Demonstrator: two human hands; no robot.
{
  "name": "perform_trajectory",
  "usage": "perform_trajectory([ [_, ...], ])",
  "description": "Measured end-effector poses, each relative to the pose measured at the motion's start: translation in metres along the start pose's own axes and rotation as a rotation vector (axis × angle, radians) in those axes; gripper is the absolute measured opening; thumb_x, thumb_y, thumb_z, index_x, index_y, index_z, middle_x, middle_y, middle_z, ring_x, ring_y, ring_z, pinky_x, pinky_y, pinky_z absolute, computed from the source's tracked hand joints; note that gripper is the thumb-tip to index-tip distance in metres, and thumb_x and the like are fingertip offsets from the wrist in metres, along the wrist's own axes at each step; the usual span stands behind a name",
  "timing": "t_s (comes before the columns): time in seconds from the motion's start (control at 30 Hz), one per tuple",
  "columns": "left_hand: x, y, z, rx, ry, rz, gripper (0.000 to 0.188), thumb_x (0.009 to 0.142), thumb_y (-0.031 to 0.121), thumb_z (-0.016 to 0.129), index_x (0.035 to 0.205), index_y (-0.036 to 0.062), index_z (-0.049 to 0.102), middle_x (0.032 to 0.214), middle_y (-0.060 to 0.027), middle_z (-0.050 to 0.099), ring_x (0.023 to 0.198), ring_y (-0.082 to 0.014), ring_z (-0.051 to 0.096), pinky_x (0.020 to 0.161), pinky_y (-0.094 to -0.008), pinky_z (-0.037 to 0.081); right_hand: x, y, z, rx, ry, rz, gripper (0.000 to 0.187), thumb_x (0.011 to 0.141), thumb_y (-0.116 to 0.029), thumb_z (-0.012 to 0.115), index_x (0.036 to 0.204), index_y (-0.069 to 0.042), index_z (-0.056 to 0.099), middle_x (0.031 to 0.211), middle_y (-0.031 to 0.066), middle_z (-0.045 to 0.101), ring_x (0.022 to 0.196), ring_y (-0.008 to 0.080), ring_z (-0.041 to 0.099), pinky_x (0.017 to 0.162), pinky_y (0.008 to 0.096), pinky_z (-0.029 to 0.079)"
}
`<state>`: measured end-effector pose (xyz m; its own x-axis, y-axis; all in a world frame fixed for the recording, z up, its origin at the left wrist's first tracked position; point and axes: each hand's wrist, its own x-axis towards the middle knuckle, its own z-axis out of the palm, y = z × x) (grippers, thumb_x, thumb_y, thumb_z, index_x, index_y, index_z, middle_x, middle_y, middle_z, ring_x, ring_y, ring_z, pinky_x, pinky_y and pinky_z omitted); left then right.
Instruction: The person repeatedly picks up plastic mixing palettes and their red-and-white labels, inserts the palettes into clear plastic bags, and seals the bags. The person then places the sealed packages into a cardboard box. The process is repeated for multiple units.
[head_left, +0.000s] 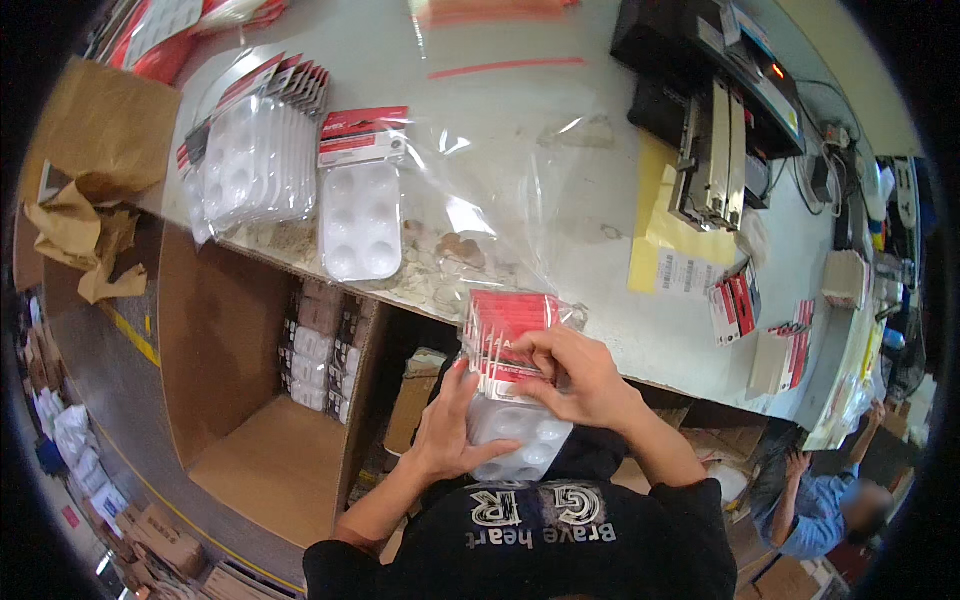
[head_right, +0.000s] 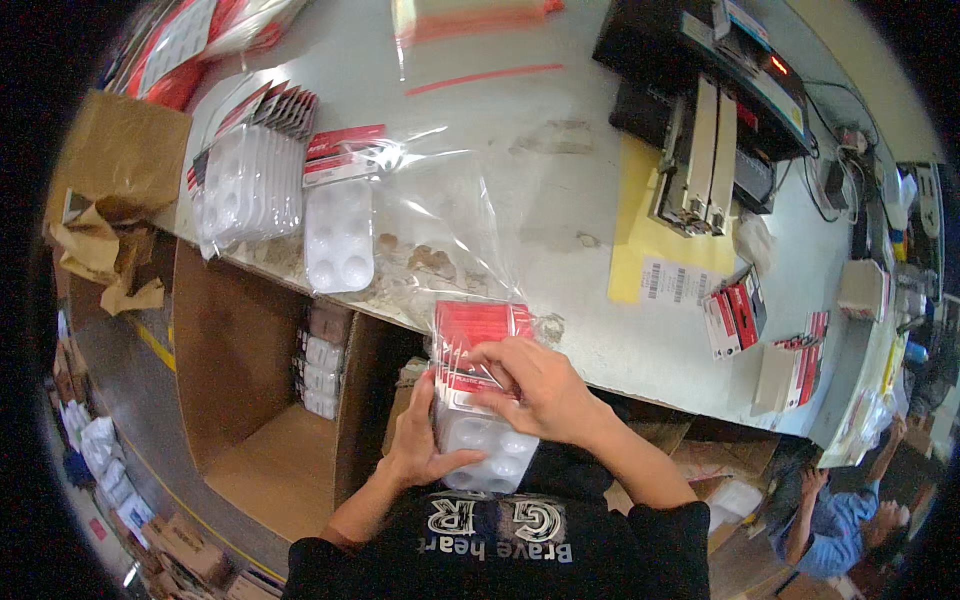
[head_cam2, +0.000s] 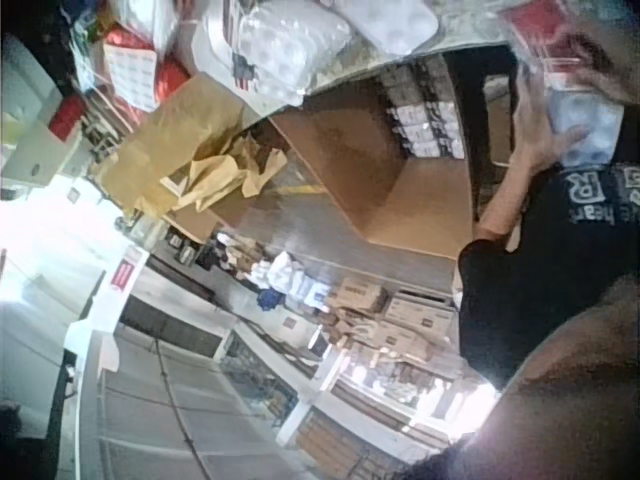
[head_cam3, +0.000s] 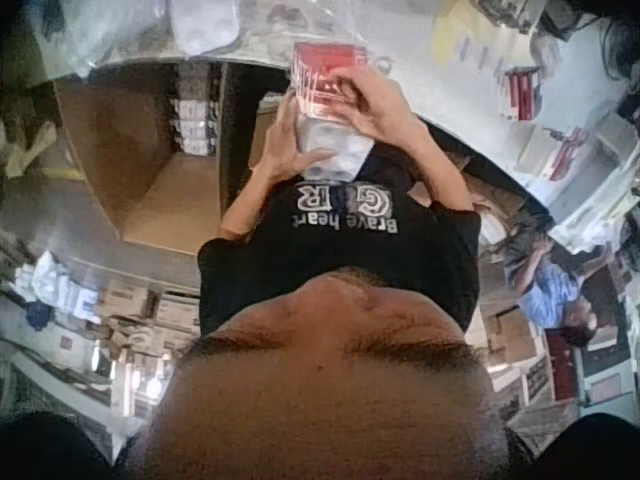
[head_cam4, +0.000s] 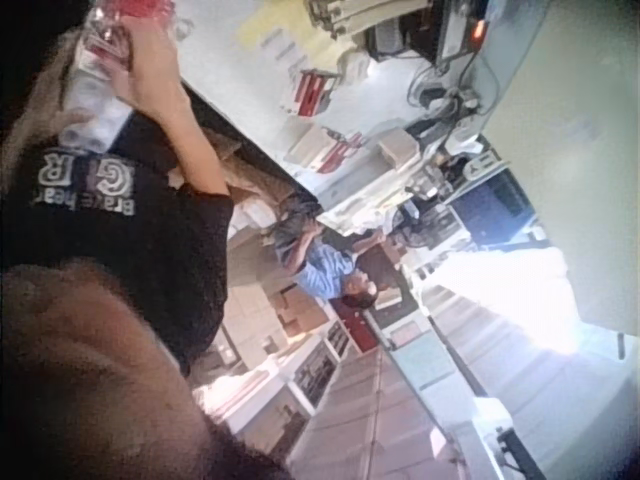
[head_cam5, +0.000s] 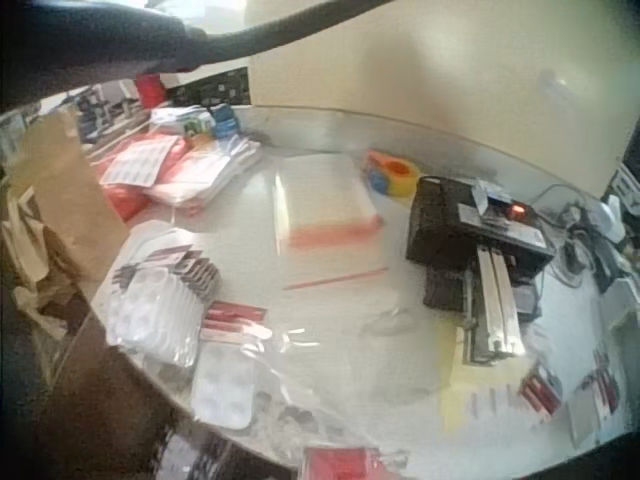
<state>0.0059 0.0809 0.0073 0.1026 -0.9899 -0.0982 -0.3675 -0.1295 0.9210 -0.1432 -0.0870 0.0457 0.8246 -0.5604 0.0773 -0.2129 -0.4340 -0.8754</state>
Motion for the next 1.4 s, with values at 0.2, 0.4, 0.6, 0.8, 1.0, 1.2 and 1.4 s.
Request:
perform_trajectory([
  [0.2, -0.001, -0.001, -0.002, 0.074, -0.015, 0.055, 0.092, 0.069, 0.044, 0.081, 0.143, 0.023, 0.031, 0.132, -0.0337, 0.036, 0.113, -0.0512, 0.049, 0.091, -0.0496, 0.047, -0.005, 0.008, -0.002, 0.059, -0.037, -0.325, 0.031, 0.072, -0.005, 0.072, 0.102, -0.005, 0.065, 0.076, 0.0061, 0.051, 0.066, 0.0224, 0.055, 0.056, 0.0342, 0.045],
  [0.4, 0.01, -0.002, -0.005, -0.098, -0.008, -0.079, 0.073, 0.07, 0.035, 0.08, 0.132, 0.0153, 0.046, 0.131, -0.0283, 0.04, 0.109, -0.0437, 0.054, 0.09, -0.0436, 0.047, -0.017, 0.032, -0.026, -0.584, 0.15, -0.407, 0.036, 0.067, -0.014, 0.064, 0.103, -0.004, 0.064, 0.079, 0.0045, 0.055, 0.071, 0.0198, 0.054, 0.066, 0.0331, 0.043],
  [0.6, 0.007, -0.01, 0.001, -0.146, 0.024, -0.062, 0.072, 0.071, 0.03, 0.079, 0.13, 0.0113, 0.042, 0.123, -0.0234, 0.043, 0.11, -0.038, 0.048, 0.094, -0.0454, 0.04, -0.039, 0.054, -0.001, -0.353, 0.615, -0.003, 0.034, 0.069, 0.002, 0.07, 0.102, -0.002, 0.063, 0.083, 0.0083, 0.061, 0.07, 0.026, 0.059, 0.06, 0.0338, 0.048],
  [0.8, -0.005, -0.023, 0.003, -0.165, 0.045, 0.068, 0.077, 0.069, 0.031, 0.082, 0.129, 0.0134, 0.038, 0.121, -0.0242, 0.041, 0.111, -0.0388, 0.044, 0.093, -0.0483, 0.037, -0.097, 0.019, 0.037, -0.054, 0.433, -0.3, 0.01, 0.076, -0.002, 0.068, 0.074, -0.004, 0.059, 0.072, 0.0116, 0.059, 0.061, 0.0257, 0.057, 0.055, 0.0364, 0.045],
  [1.0, -0.017, -0.027, 0.008, -0.236, -0.001, 0.23, 0.077, 0.07, 0.034, 0.082, 0.13, 0.0203, 0.037, 0.123, -0.0237, 0.038, 0.115, -0.0381, 0.043, 0.096, -0.0506, 0.036, -0.097, 0.028, 0.06, -0.125, 0.799, 0.225, 0.036, 0.07, -0.001, 0.077, 0.097, -0.003, 0.055, 0.082, 0.0095, 0.059, 0.061, 0.0213, 0.057, 0.054, 0.0288, 0.045],
  [1.2, -0.02, -0.014, 0.023, -0.377, 0.118, 0.108, 0.095, 0.067, 0.037, 0.085, 0.136, 0.0119, 0.025, 0.126, -0.0211, 0.035, 0.118, -0.0332, 0.043, 0.097, -0.0471, 0.039, -0.115, 0.016, 0.066, -0.136, 0.554, 0.293, 0.034, 0.068, 0.002, 0.074, 0.097, -0.001, 0.056, 0.083, 0.0124, 0.06, 0.069, 0.0186, 0.062, 0.058, 0.0273, 0.05],
  [1.4, 0.008, -0.004, 0.022, -0.641, 0.171, -0.305, 0.102, 0.067, 0.024, 0.084, 0.14, 0.005, 0.015, 0.12, -0.0158, 0.038, 0.112, -0.027, 0.05, 0.093, -0.0382, 0.045, -0.098, 0.034, 0.065, -0.162, 0.433, 0.462, 0.013, 0.078, 0.0, 0.068, 0.088, -0.002, 0.061, 0.07, 0.0114, 0.054, 0.055, 0.0227, 0.056, 0.053, 0.0298, 0.048],
])
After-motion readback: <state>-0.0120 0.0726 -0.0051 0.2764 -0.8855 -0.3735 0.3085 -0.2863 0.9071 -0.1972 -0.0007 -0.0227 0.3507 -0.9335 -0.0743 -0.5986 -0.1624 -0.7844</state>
